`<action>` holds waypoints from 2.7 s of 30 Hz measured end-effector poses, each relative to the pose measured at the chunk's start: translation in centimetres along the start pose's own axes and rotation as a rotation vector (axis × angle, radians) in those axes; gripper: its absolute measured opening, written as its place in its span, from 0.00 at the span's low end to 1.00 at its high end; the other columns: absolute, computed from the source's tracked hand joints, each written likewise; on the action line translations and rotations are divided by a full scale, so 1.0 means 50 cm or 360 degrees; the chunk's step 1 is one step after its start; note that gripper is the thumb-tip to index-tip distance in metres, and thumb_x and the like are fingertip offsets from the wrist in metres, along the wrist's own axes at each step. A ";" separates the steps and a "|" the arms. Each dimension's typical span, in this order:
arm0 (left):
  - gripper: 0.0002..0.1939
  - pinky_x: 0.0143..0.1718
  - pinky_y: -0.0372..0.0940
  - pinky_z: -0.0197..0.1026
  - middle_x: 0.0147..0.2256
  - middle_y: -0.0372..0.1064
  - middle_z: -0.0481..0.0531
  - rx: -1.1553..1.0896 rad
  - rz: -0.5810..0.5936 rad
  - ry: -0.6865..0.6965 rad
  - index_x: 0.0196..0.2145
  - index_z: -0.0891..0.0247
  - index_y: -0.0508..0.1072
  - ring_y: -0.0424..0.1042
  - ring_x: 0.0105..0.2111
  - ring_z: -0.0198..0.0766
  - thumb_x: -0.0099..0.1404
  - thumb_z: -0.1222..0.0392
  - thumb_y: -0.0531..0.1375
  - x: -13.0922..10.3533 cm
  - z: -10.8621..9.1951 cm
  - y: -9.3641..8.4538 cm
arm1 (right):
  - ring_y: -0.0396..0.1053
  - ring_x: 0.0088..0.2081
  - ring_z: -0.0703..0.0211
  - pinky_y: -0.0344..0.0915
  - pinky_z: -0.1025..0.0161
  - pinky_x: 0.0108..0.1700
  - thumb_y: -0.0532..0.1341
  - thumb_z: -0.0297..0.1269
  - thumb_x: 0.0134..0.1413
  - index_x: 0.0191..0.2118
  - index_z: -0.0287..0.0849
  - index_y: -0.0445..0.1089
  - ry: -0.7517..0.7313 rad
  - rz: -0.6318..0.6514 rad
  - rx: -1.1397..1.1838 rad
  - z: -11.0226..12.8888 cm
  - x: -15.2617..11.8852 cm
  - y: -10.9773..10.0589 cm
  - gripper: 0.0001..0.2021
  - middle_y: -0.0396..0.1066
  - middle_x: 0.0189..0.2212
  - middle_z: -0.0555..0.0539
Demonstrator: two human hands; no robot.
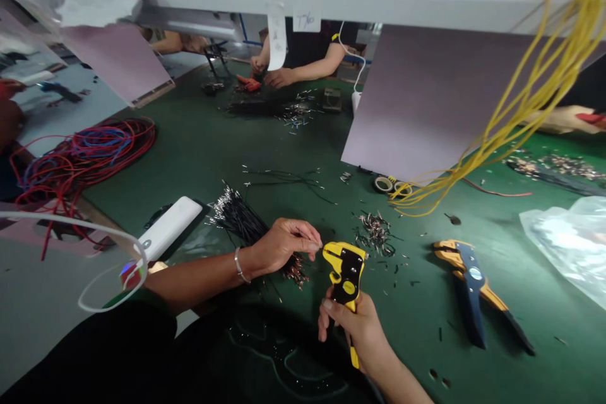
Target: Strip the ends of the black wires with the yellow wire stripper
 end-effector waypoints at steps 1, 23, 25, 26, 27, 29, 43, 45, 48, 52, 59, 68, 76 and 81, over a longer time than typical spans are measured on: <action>0.08 0.26 0.64 0.39 0.27 0.71 0.52 0.0000 0.0000 -0.0002 0.21 0.70 0.74 0.69 0.20 0.31 0.45 0.65 0.70 0.000 0.000 0.000 | 0.66 0.18 0.59 0.61 0.62 0.23 0.69 0.43 0.45 0.31 0.39 0.64 0.0000 -0.0004 0.0003 0.000 0.000 0.000 0.15 0.67 0.17 0.52; 0.10 0.27 0.64 0.40 0.27 0.71 0.53 -0.0010 0.0014 -0.0006 0.20 0.70 0.73 0.69 0.20 0.31 0.45 0.64 0.70 0.002 -0.005 0.003 | 0.65 0.17 0.60 0.61 0.63 0.23 0.69 0.42 0.44 0.29 0.39 0.65 0.0017 -0.0024 0.0026 0.003 -0.004 0.006 0.15 0.66 0.16 0.52; 0.10 0.26 0.64 0.40 0.27 0.71 0.53 -0.0027 0.0006 -0.0012 0.20 0.71 0.73 0.68 0.20 0.31 0.45 0.64 0.70 0.003 -0.005 0.003 | 0.65 0.17 0.60 0.60 0.63 0.22 0.69 0.42 0.43 0.29 0.39 0.65 0.0009 -0.0042 0.0004 0.006 -0.005 0.007 0.15 0.66 0.16 0.52; 0.11 0.26 0.65 0.40 0.27 0.72 0.53 -0.0055 -0.0003 -0.0028 0.20 0.71 0.72 0.68 0.20 0.31 0.44 0.63 0.71 0.003 -0.004 0.002 | 0.66 0.17 0.60 0.60 0.63 0.22 0.69 0.42 0.44 0.28 0.39 0.65 0.0006 -0.0047 -0.0004 0.007 -0.005 0.007 0.15 0.66 0.16 0.52; 0.12 0.25 0.65 0.40 0.26 0.72 0.53 -0.0087 -0.0012 -0.0046 0.20 0.70 0.72 0.68 0.19 0.31 0.44 0.63 0.71 0.004 -0.003 0.002 | 0.66 0.17 0.60 0.59 0.64 0.22 0.69 0.42 0.44 0.29 0.39 0.65 0.0005 -0.0048 -0.0002 0.007 -0.005 0.007 0.15 0.67 0.16 0.52; 0.13 0.25 0.65 0.39 0.26 0.72 0.53 -0.0135 -0.0029 -0.0065 0.20 0.70 0.71 0.68 0.19 0.31 0.43 0.63 0.71 0.006 -0.001 0.001 | 0.66 0.17 0.60 0.59 0.64 0.22 0.69 0.42 0.43 0.29 0.39 0.65 0.0006 -0.0039 0.0022 0.006 -0.004 0.007 0.15 0.67 0.16 0.52; 0.07 0.28 0.65 0.39 0.27 0.72 0.52 0.0128 0.0025 0.0090 0.22 0.69 0.74 0.69 0.21 0.30 0.49 0.64 0.68 0.003 -0.007 0.001 | 0.66 0.17 0.59 0.56 0.64 0.23 0.68 0.42 0.44 0.28 0.39 0.65 0.0015 -0.0046 -0.0095 0.010 -0.001 0.004 0.15 0.67 0.16 0.51; 0.08 0.28 0.65 0.40 0.27 0.72 0.52 0.0090 -0.0010 0.0076 0.21 0.69 0.73 0.68 0.20 0.30 0.48 0.64 0.69 0.007 -0.002 -0.003 | 0.67 0.17 0.60 0.56 0.64 0.22 0.68 0.42 0.44 0.28 0.39 0.64 0.0009 -0.0062 -0.0094 0.011 -0.002 0.004 0.14 0.67 0.16 0.51; 0.10 0.27 0.65 0.39 0.26 0.71 0.52 0.0057 -0.0063 0.0025 0.21 0.70 0.72 0.68 0.20 0.30 0.46 0.63 0.70 0.011 0.006 -0.008 | 0.66 0.17 0.60 0.57 0.64 0.22 0.68 0.41 0.45 0.29 0.39 0.64 -0.0006 -0.0023 -0.0070 0.013 -0.003 0.006 0.14 0.67 0.16 0.52; 0.11 0.25 0.65 0.39 0.24 0.71 0.51 0.0019 -0.0104 -0.0027 0.21 0.70 0.72 0.68 0.19 0.30 0.45 0.63 0.70 0.013 0.012 -0.011 | 0.67 0.18 0.59 0.58 0.64 0.22 0.68 0.41 0.45 0.29 0.39 0.65 0.0013 -0.0004 -0.0069 0.012 -0.002 0.006 0.13 0.67 0.16 0.51; 0.09 0.25 0.64 0.39 0.19 0.69 0.50 0.0082 -0.0070 -0.0039 0.22 0.71 0.73 0.68 0.18 0.32 0.47 0.64 0.69 0.011 0.013 -0.007 | 0.66 0.17 0.59 0.61 0.62 0.24 0.68 0.40 0.44 0.29 0.39 0.65 -0.0011 0.0018 0.0003 0.010 0.001 0.005 0.13 0.67 0.16 0.52; 0.08 0.27 0.64 0.39 0.19 0.69 0.49 0.0170 0.0007 0.0028 0.23 0.69 0.74 0.68 0.19 0.32 0.49 0.63 0.68 0.007 0.015 -0.004 | 0.67 0.17 0.58 0.56 0.64 0.20 0.68 0.42 0.44 0.29 0.39 0.65 -0.0024 -0.0011 -0.0091 0.013 -0.003 0.004 0.14 0.67 0.16 0.51; 0.09 0.26 0.65 0.39 0.19 0.70 0.50 0.0090 -0.0024 -0.0021 0.23 0.70 0.73 0.69 0.19 0.33 0.47 0.63 0.69 0.011 0.016 -0.006 | 0.66 0.16 0.60 0.57 0.64 0.21 0.68 0.40 0.42 0.27 0.39 0.65 -0.0066 -0.0039 -0.0037 0.015 0.000 0.008 0.13 0.66 0.15 0.52; 0.09 0.24 0.66 0.40 0.22 0.71 0.51 0.0026 -0.0055 -0.0032 0.23 0.70 0.73 0.70 0.19 0.34 0.47 0.64 0.69 0.018 0.017 -0.010 | 0.66 0.16 0.60 0.58 0.65 0.20 0.67 0.37 0.43 0.27 0.39 0.66 -0.0090 0.0004 0.0027 0.005 0.006 0.005 0.11 0.67 0.15 0.53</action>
Point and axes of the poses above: each hand's wrist, its own x-axis towards the middle knuckle, its own y-axis out of the palm, z = x × y, the point moved 5 cm from there along x, towards the middle knuckle
